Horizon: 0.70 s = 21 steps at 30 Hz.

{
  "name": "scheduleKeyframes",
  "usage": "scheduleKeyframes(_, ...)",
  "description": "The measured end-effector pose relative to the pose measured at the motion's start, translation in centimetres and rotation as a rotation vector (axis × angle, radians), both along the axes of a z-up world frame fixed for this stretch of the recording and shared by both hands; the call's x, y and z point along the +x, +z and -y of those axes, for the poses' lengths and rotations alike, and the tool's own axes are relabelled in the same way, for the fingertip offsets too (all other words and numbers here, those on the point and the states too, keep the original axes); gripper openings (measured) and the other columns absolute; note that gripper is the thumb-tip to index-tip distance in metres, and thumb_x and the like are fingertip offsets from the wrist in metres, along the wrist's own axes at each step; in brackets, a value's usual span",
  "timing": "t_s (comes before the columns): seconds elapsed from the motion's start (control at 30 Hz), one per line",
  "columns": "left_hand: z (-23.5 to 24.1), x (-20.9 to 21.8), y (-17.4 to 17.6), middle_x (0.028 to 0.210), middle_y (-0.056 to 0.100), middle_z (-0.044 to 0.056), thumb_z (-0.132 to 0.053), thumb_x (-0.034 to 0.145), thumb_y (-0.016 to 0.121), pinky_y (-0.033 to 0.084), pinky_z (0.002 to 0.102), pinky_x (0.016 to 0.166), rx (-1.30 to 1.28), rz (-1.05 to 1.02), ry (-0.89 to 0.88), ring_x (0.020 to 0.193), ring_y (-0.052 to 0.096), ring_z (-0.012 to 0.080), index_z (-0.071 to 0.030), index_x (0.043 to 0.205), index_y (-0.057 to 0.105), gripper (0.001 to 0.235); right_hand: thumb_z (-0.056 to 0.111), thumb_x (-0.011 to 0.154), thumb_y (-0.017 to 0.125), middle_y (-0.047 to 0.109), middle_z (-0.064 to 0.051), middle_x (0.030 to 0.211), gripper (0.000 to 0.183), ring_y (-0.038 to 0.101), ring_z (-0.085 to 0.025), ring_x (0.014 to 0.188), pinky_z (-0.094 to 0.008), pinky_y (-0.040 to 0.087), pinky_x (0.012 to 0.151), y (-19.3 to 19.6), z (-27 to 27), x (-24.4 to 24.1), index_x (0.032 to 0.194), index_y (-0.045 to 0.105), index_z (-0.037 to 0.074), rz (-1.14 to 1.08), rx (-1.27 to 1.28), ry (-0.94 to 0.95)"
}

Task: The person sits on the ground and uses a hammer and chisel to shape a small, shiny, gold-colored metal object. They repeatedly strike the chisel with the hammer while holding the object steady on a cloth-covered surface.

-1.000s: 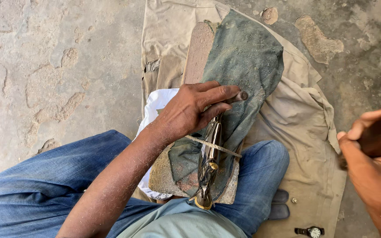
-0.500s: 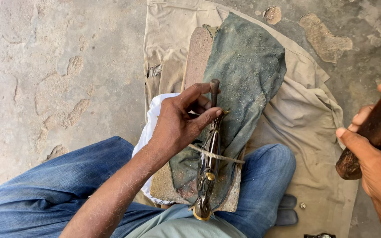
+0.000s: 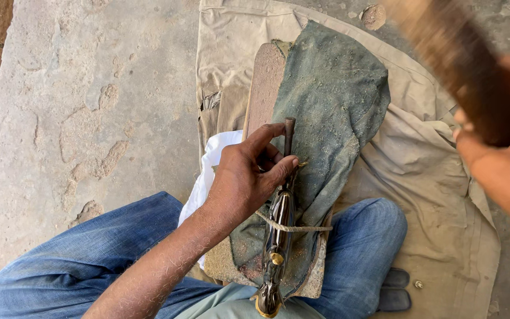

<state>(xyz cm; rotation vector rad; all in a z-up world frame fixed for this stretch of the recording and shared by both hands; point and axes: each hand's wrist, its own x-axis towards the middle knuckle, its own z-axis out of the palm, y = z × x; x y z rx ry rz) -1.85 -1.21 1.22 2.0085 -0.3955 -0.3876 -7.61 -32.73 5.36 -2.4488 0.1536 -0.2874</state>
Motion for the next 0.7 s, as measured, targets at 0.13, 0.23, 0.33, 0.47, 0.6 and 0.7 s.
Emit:
scheduleKeyframes(0.13,0.1,0.1,0.6,0.077,0.072,0.004,-0.018,0.092,0.077,0.055,0.027,0.06,-0.022,-0.005,-0.022,0.065,0.064,0.0077,-0.008,0.138,0.06,0.05,-0.01,0.09,0.066,0.069,-0.013,0.096,0.035,0.069,-0.022,0.085,-0.034,0.055,0.072,-0.5,0.7,2.0,0.123,0.066,0.002,-0.222,-0.112,-0.004)
scheduleKeyframes(0.23,0.1,-0.1,1.0,0.076,0.071,0.005,-0.017,0.091,0.077,0.055,0.028,0.06,0.012,0.031,-0.045,0.063,0.063,0.0085,-0.008,0.137,0.061,0.05,-0.018,0.069,0.063,0.075,-0.011,0.094,0.063,0.075,-0.02,0.088,-0.034,0.057,0.072,-0.3,2.7,2.0,0.125,0.07,0.009,-0.384,-0.31,0.198)
scheduleKeyframes(0.33,0.1,0.4,1.4,0.074,0.071,0.004,-0.018,0.09,0.077,0.054,0.028,0.059,0.038,-0.013,-0.076,0.062,0.062,0.0091,-0.007,0.138,0.06,0.052,-0.02,0.071,0.057,0.072,-0.015,0.103,0.062,0.072,-0.024,0.097,-0.035,0.055,0.08,-1.8,3.8,1.9,0.127,0.065,0.005,-0.197,-0.105,0.241)
scheduleKeyframes(0.47,-0.2,1.3,1.4,0.073,0.071,0.003,-0.02,0.09,0.077,0.055,0.028,0.059,0.053,-0.065,-0.145,0.063,0.063,0.0083,-0.006,0.138,0.06,0.053,-0.013,0.098,0.061,0.069,-0.014,0.118,0.037,0.069,-0.022,0.109,-0.032,0.056,0.095,-4.9,4.3,2.6,0.131,0.062,0.004,-0.145,0.299,0.104)
scheduleKeyframes(0.6,-0.2,1.1,1.5,0.075,0.07,0.003,-0.017,0.091,0.078,0.054,0.028,0.06,0.02,-0.044,-0.159,0.067,0.062,0.0076,-0.005,0.136,0.061,0.05,-0.01,0.084,0.066,0.064,-0.01,0.106,0.066,0.067,-0.018,0.092,-0.029,0.059,0.08,-4.5,4.6,1.0,0.146,0.053,0.01,-0.159,0.174,0.049)
scheduleKeyframes(0.7,-0.2,1.0,1.3,0.073,0.069,0.003,-0.015,0.089,0.078,0.053,0.028,0.059,0.007,-0.078,-0.143,0.065,0.059,0.0074,-0.005,0.136,0.062,0.051,-0.015,0.079,0.061,0.069,-0.012,0.105,0.067,0.071,-0.022,0.087,-0.033,0.059,0.071,-2.8,3.9,0.3,0.141,0.064,0.008,-0.34,-0.054,0.245)
